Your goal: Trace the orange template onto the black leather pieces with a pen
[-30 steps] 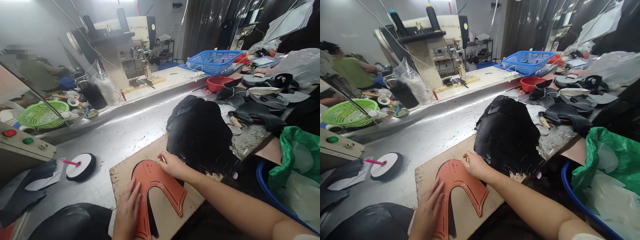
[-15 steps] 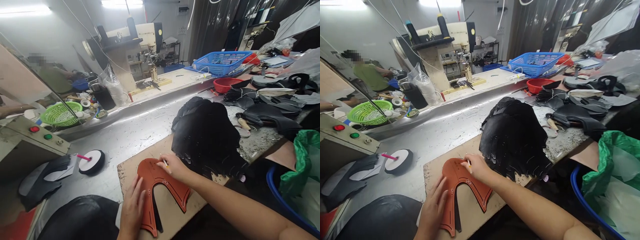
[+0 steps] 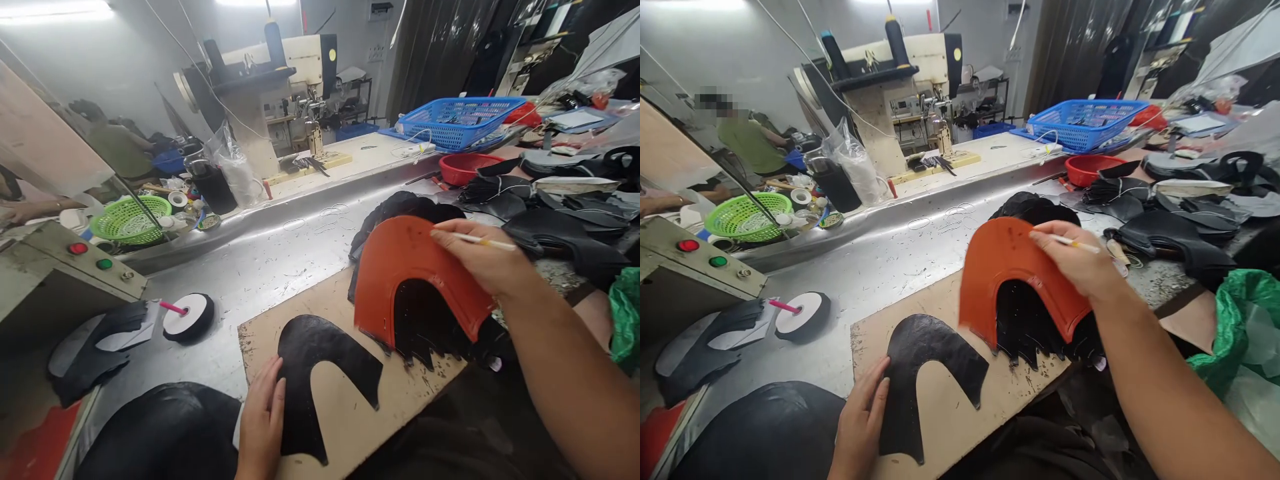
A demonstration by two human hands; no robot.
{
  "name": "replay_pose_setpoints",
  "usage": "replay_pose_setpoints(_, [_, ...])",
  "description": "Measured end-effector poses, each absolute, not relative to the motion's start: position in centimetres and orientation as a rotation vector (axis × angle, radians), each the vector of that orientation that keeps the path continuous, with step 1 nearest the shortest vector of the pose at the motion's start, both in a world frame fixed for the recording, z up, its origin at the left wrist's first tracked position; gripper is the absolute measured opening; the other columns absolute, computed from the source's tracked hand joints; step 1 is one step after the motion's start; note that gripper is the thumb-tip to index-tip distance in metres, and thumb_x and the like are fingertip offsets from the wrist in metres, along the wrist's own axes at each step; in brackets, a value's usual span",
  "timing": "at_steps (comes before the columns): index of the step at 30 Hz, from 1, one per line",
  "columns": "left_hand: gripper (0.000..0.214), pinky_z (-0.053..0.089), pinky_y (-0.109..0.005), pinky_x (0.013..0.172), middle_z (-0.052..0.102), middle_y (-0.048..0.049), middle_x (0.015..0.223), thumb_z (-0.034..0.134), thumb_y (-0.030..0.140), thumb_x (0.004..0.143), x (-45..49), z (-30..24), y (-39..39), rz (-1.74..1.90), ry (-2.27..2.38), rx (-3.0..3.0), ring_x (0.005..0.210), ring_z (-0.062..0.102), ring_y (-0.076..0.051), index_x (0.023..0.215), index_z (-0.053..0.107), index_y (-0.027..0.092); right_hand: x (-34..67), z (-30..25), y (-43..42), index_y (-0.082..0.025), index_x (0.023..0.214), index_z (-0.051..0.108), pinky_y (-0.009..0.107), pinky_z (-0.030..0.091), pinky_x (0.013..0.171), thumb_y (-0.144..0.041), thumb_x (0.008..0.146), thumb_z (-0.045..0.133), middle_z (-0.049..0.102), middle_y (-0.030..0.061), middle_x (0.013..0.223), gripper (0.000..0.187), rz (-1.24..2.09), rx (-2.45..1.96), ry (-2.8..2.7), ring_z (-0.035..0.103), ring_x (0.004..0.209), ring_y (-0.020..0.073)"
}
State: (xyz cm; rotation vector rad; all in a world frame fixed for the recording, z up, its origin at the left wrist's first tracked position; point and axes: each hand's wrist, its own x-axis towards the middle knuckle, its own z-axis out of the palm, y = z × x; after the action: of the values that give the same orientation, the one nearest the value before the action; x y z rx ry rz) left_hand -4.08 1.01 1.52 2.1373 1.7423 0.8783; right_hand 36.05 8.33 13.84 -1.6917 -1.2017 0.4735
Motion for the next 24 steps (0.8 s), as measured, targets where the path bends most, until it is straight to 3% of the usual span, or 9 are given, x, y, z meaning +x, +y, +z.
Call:
replay_pose_setpoints(2, [0.034, 0.053, -0.042, 0.091, 0.066, -0.0059, 0.117, 0.041, 0.035, 0.090, -4.0, 2.4, 1.0, 0.939, 1.857, 1.930, 0.110, 0.061, -0.023, 0.115, 0.061, 0.024, 31.6, 12.5, 7.7, -0.017, 0.096, 0.064, 0.025, 0.049, 0.059, -0.046, 0.075, 0.064, 0.069, 0.0071, 0.084, 0.035, 0.820, -1.554, -1.202, 0.063, 0.069, 0.0174])
replay_pose_setpoints(5, [0.037, 0.051, -0.045, 0.092, 0.063, -0.0062, 0.123, 0.036, 0.034, 0.092, -3.6, 3.3, 0.9, 1.021, 1.971, 1.796, 0.114, 0.059, -0.024, 0.123, 0.055, 0.026, 24.5, 9.1, 7.6, -0.016, 0.094, 0.063, 0.027, 0.053, 0.067, -0.036, 0.084, 0.055, 0.069, 0.0062, 0.087, 0.023, 1.071, -1.465, -1.462, 0.065, 0.078, 0.0180])
replay_pose_setpoints(8, [0.040, 0.047, -0.047, 0.098, 0.054, -0.0062, 0.134, 0.042, 0.031, 0.090, -2.8, 2.5, 0.4, 0.950, 1.830, 2.075, 0.123, 0.050, -0.025, 0.129, 0.050, 0.028, 19.9, 5.3, 8.0, -0.015, 0.092, 0.063, 0.035, 0.051, 0.079, -0.019, 0.083, 0.053, 0.067, 0.0074, 0.090, 0.014, 0.933, -1.494, -1.660, 0.063, 0.085, 0.0203])
replay_pose_setpoints(12, [0.044, 0.045, -0.049, 0.098, 0.047, -0.0066, 0.141, 0.049, 0.032, 0.087, -2.2, -0.4, -0.1, 0.740, 1.730, 2.400, 0.127, 0.045, -0.028, 0.130, 0.050, 0.029, 18.9, 2.4, 7.2, -0.016, 0.101, 0.063, 0.045, 0.043, 0.095, -0.004, 0.072, 0.059, 0.062, 0.0124, 0.107, 0.032, 0.829, -1.452, -1.783, 0.055, 0.106, 0.0262])
replay_pose_setpoints(18, [0.047, 0.046, -0.048, 0.097, 0.047, -0.0092, 0.140, 0.047, 0.028, 0.088, -2.6, -1.6, 0.5, 0.730, 1.736, 2.508, 0.127, 0.046, -0.026, 0.136, 0.043, 0.027, 20.5, 1.0, 5.6, -0.019, 0.105, 0.061, 0.040, 0.046, 0.097, -0.010, 0.083, 0.053, 0.056, 0.0126, 0.124, 0.025, 0.569, -1.204, -2.105, 0.053, 0.115, 0.0232])
replay_pose_setpoints(24, [0.048, 0.046, -0.045, 0.097, 0.047, -0.0084, 0.141, 0.048, 0.029, 0.089, -3.2, -1.3, 1.3, 0.660, 1.712, 2.497, 0.128, 0.044, -0.025, 0.136, 0.041, 0.026, 20.0, 0.6, 6.1, -0.017, 0.103, 0.061, 0.043, 0.044, 0.100, -0.013, 0.086, 0.050, 0.056, 0.0144, 0.125, 0.021, 0.471, -1.182, -2.108, 0.050, 0.119, 0.0243])
